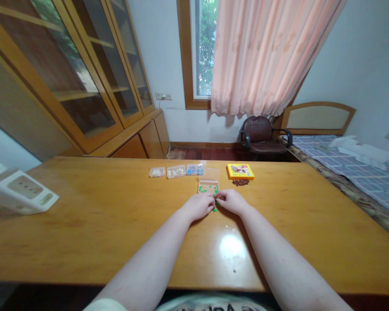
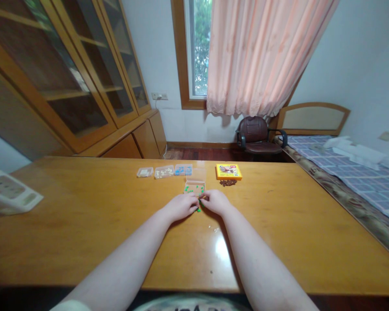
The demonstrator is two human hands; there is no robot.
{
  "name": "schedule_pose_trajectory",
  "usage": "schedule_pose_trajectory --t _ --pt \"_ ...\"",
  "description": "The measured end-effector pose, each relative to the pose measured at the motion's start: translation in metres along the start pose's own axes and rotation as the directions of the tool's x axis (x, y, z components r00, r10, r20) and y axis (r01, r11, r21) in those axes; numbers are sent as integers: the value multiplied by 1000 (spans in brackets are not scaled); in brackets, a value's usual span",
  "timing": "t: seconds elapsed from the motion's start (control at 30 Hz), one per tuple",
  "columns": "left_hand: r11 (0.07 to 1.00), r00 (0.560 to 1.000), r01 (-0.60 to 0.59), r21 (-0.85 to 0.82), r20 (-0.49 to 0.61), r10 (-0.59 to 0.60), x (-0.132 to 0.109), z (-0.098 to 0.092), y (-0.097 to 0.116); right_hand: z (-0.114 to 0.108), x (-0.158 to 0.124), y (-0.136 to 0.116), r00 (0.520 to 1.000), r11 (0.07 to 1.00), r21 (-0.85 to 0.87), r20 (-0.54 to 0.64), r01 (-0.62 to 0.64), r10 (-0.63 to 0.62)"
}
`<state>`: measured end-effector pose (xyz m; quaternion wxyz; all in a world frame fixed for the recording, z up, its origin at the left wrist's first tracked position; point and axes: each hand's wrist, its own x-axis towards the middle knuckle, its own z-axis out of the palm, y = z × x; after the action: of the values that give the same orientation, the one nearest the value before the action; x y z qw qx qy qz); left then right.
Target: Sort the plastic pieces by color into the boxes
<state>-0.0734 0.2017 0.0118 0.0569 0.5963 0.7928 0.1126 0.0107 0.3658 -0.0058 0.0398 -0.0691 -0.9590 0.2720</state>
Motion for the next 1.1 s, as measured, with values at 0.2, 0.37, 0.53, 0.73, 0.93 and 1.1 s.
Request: schedule_pose_trajectory --t 0.2,0.37,0.53,0.73,0.93,1.1 --pt "998 997 61 -28 -38 -62 -1 0 -6 -2 -3 -7 998 996 -75 56 45 -40" --pt "995 989 86 -58 -112 -92 -3 0 -12 1 -2 -10 997 985 -159 50 62 -55" --pt "980 955 164 -115 -231 -187 0 -3 -12 4 1 -7 998 967 -247 32 68 -62" --pt "962 924 219 -163 -282 -258 4 0 -16 6 3 -5 998 970 -235 29 59 -54" --pt "955 904 216 -202 -329 -274 10 9 -33 5 2 -6 999 988 -153 -32 35 -41" --pt "938 886 267 -220 -327 -329 8 5 -33 0 -1 -4 999 988 -152 -37 2 -8"
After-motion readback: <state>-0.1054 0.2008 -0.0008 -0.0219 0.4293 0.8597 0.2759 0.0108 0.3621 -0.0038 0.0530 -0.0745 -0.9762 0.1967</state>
